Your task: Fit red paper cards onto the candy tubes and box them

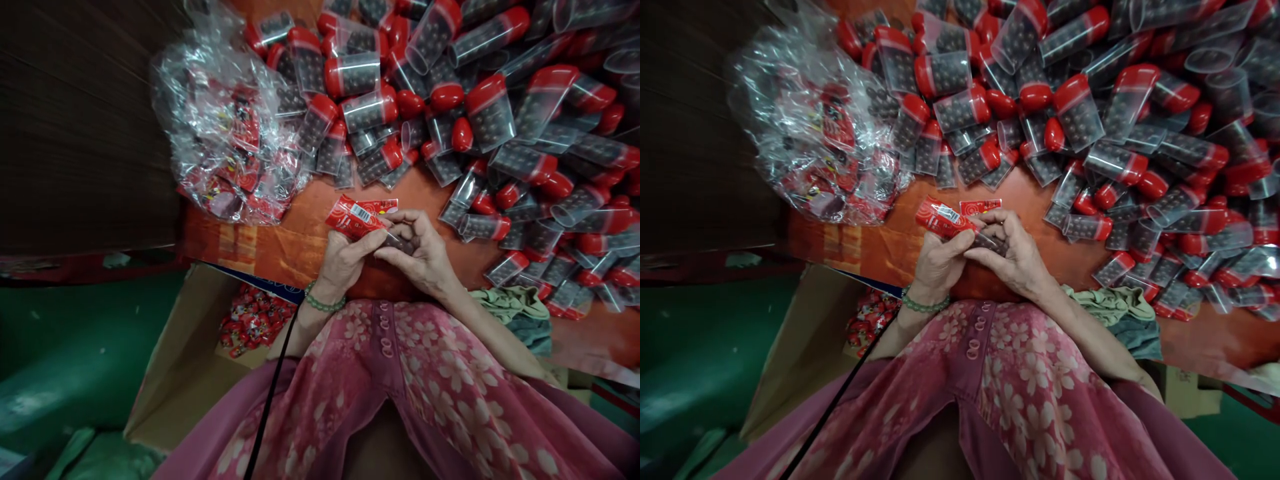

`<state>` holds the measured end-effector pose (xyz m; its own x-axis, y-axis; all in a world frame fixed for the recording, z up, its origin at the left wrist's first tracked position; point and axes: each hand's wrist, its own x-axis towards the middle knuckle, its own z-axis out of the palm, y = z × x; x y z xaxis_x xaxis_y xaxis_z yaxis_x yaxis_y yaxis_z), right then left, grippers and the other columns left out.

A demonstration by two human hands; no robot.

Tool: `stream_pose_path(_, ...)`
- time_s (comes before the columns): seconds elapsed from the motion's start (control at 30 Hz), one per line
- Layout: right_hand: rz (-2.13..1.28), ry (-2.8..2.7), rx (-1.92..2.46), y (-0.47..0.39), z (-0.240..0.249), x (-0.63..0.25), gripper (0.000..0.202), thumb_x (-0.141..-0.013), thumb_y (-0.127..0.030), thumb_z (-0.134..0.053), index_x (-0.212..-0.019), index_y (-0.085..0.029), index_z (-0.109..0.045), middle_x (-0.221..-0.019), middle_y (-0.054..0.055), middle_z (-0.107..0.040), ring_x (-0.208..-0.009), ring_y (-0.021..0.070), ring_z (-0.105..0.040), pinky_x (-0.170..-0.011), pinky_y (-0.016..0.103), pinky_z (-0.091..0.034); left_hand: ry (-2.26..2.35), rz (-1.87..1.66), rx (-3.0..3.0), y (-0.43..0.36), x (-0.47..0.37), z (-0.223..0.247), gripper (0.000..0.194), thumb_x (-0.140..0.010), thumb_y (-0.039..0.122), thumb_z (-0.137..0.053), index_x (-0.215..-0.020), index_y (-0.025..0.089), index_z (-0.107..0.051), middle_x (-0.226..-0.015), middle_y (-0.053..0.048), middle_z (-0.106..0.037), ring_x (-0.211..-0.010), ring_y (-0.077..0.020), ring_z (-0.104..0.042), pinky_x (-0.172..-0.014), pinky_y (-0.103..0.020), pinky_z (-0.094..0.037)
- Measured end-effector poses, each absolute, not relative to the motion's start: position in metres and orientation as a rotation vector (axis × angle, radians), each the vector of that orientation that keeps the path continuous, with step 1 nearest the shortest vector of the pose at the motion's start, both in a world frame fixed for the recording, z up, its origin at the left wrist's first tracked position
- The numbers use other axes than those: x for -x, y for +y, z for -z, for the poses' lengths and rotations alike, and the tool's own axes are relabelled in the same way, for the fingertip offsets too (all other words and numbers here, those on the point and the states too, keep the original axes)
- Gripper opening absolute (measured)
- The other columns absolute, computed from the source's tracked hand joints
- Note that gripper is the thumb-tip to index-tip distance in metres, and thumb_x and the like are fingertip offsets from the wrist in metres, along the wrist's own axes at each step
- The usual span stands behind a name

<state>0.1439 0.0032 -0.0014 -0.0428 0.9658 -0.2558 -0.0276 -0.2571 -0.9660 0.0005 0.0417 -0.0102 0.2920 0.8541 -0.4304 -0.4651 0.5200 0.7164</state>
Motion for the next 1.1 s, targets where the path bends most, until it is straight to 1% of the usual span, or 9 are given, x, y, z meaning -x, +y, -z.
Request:
stream_pose_path(0.1, -1.462, -1.04, 1.366, -0.003, 0.001, -0.148, 0.051, -0.082, -0.051, -0.08, -0.119, -0.027, -0.055, -0.109, 0.002, -0.072, -0.097, 0.0153, -0.073, -0.086, 0.029, -0.061, 0.861, -0.943, -0.468, 0.048, 0.002, 0.008, 0.028, -0.066, 0.043, -0.091, -0.08, 0.022, -0.08, -0.09, -0.003, -0.08, -0.093, -0.0221, -0.076, -0.096, -0.038, -0.059)
stream_pose_path(0.23, -1.544, -0.885, 1.404, -0.006, -0.003, -0.153, 0.038, -0.084, -0.052, -0.077, -0.105, -0.024, -0.061, -0.079, -0.002, -0.071, -0.07, 0.0129, -0.073, -0.072, 0.027, -0.063, 0.883, -0.957, -0.535, 0.051, -0.002, 0.003, 0.033, -0.064, 0.047, -0.092, -0.079, 0.021, -0.079, -0.089, -0.005, -0.079, -0.096, -0.0252, -0.075, -0.095, -0.041, -0.059)
stream_pose_path(0.33, -1.642, -0.748, 1.311, -0.004, -0.004, -0.152, 0.042, -0.078, -0.051, -0.084, -0.099, -0.022, -0.062, -0.076, -0.002, -0.072, -0.066, 0.0135, -0.074, -0.067, 0.027, -0.064, 0.878, -0.928, -0.587, 0.042, -0.007, 0.006, 0.031, -0.07, 0.045, -0.089, -0.088, 0.022, -0.08, -0.08, -0.002, -0.076, -0.072, -0.0168, -0.07, -0.074, -0.032, -0.059)
stream_pose_path(0.43, -1.672, -0.637, 1.217, -0.001, -0.004, -0.147, 0.045, -0.073, -0.052, -0.087, -0.095, -0.023, -0.061, -0.072, -0.005, -0.07, -0.061, 0.0131, -0.072, -0.063, 0.027, -0.064, 0.835, -0.839, -0.621, 0.031, -0.006, 0.01, 0.026, -0.079, 0.04, -0.084, -0.095, 0.021, -0.079, -0.066, 0.001, -0.068, -0.052, -0.0095, -0.053, -0.052, -0.025, -0.048)
stream_pose_path(0.57, -1.656, -0.663, 1.192, 0.002, -0.004, -0.145, 0.042, -0.077, -0.051, -0.085, -0.097, -0.022, -0.061, -0.07, -0.006, -0.07, -0.06, 0.0115, -0.072, -0.065, 0.025, -0.064, 0.799, -0.862, -0.619, 0.027, -0.003, 0.01, 0.034, -0.077, 0.049, -0.084, -0.087, 0.018, -0.075, -0.071, -0.002, -0.069, -0.062, -0.0121, -0.061, -0.059, -0.026, -0.051)
stream_pose_path(0.7, -1.69, -0.669, 1.187, 0.001, -0.004, -0.145, 0.044, -0.076, -0.047, -0.086, -0.1, -0.021, -0.061, -0.076, -0.004, -0.072, -0.062, 0.0114, -0.075, -0.062, 0.022, -0.062, 0.844, -0.957, -0.501, 0.029, -0.006, 0.003, 0.048, -0.079, 0.065, -0.076, -0.102, 0.023, -0.075, -0.102, -0.007, -0.077, -0.092, -0.0215, -0.073, -0.068, -0.029, -0.057)
stream_pose_path(0.77, -1.675, -0.68, 1.196, 0.0, -0.004, -0.143, 0.045, -0.074, -0.048, -0.087, -0.098, -0.022, -0.059, -0.075, -0.005, -0.071, -0.061, 0.0119, -0.075, -0.061, 0.022, -0.063, 0.846, -0.924, -0.49, 0.027, -0.01, 0.001, 0.051, -0.08, 0.068, -0.073, -0.105, 0.023, -0.075, -0.106, -0.008, -0.077, -0.099, -0.024, -0.073, -0.07, -0.03, -0.058)
stream_pose_path(0.93, -1.567, -0.723, 1.221, -0.005, -0.006, -0.14, 0.045, -0.073, -0.048, -0.088, -0.088, -0.024, -0.054, -0.072, -0.006, -0.071, -0.058, 0.0127, -0.073, -0.064, 0.028, -0.067, 0.83, -0.884, -0.536, 0.015, -0.014, 0.0, 0.05, -0.081, 0.067, -0.073, -0.101, 0.021, -0.075, -0.1, -0.009, -0.078, -0.099, -0.0251, -0.075, -0.074, -0.031, -0.059)
stream_pose_path(1.1, -1.522, -0.729, 1.234, -0.011, -0.002, -0.136, 0.048, -0.068, -0.048, -0.091, -0.082, -0.024, -0.053, -0.075, -0.006, -0.068, -0.055, 0.0109, -0.068, -0.058, 0.027, -0.065, 0.871, -0.871, -0.593, 0.002, -0.008, 0.002, 0.05, -0.08, 0.066, -0.075, -0.098, 0.019, -0.075, -0.099, -0.008, -0.079, -0.09, -0.0204, -0.075, -0.066, -0.025, -0.055)
